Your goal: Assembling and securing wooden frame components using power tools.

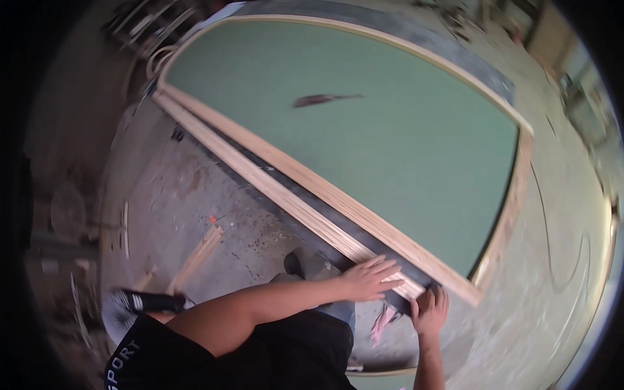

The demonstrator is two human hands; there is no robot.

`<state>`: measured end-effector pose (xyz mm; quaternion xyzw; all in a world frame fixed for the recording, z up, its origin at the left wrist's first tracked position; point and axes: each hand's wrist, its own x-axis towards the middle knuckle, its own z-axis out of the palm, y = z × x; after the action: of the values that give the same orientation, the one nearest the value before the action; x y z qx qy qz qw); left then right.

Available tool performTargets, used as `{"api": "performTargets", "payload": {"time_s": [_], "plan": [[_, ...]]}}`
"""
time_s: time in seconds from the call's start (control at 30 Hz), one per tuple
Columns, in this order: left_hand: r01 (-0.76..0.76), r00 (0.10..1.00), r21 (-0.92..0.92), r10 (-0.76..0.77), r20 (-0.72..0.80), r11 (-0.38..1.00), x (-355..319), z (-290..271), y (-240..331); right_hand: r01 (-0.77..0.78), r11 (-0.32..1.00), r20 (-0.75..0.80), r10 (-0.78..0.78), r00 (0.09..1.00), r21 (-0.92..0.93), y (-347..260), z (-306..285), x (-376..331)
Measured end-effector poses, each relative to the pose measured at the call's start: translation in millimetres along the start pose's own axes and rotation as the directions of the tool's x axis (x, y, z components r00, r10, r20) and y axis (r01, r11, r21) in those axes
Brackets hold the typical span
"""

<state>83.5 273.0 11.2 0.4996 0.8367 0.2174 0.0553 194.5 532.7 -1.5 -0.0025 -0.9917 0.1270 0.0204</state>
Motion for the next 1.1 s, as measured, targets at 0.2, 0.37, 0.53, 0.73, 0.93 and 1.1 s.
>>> {"api": "performTargets", "payload": {"time_s": [0.2, 0.37, 0.53, 0.73, 0.93, 1.1], "plan": [[0.678, 0.723, -0.193, -0.691, 0.001, 0.709, -237, -42, -65, 0.079, 0.976, -0.044, -0.071, 0.996, 0.203, -102, 30, 81], [0.989, -0.149, 0.014, -0.971, 0.187, -0.149, -564, 47, -25, 0.289, 0.917, 0.035, -0.31, 0.95, 0.273, -241, 72, 137], [0.902, -0.374, -0.028, -0.812, 0.448, -0.431, -739, 114, 125, 0.338, 0.83, 0.122, -0.429, 0.895, 0.444, -415, 110, 169], [0.526, -0.565, -0.447, -0.69, 0.452, -0.723, -783, 94, 72, 0.374, 0.923, 0.612, -0.351, 0.709, 0.097, -539, 161, 183], [0.7, -0.379, -0.631, -0.923, 0.069, -0.335, -786, 50, -122, 0.419, 0.87, 0.86, -0.405, 0.311, 0.259, -590, 271, 220], [0.547, -0.276, -0.793, -0.952, 0.131, -0.268, -784, -100, -291, 0.336, 0.911, 0.886, -0.345, 0.309, 0.238, -647, 316, 267]]}}
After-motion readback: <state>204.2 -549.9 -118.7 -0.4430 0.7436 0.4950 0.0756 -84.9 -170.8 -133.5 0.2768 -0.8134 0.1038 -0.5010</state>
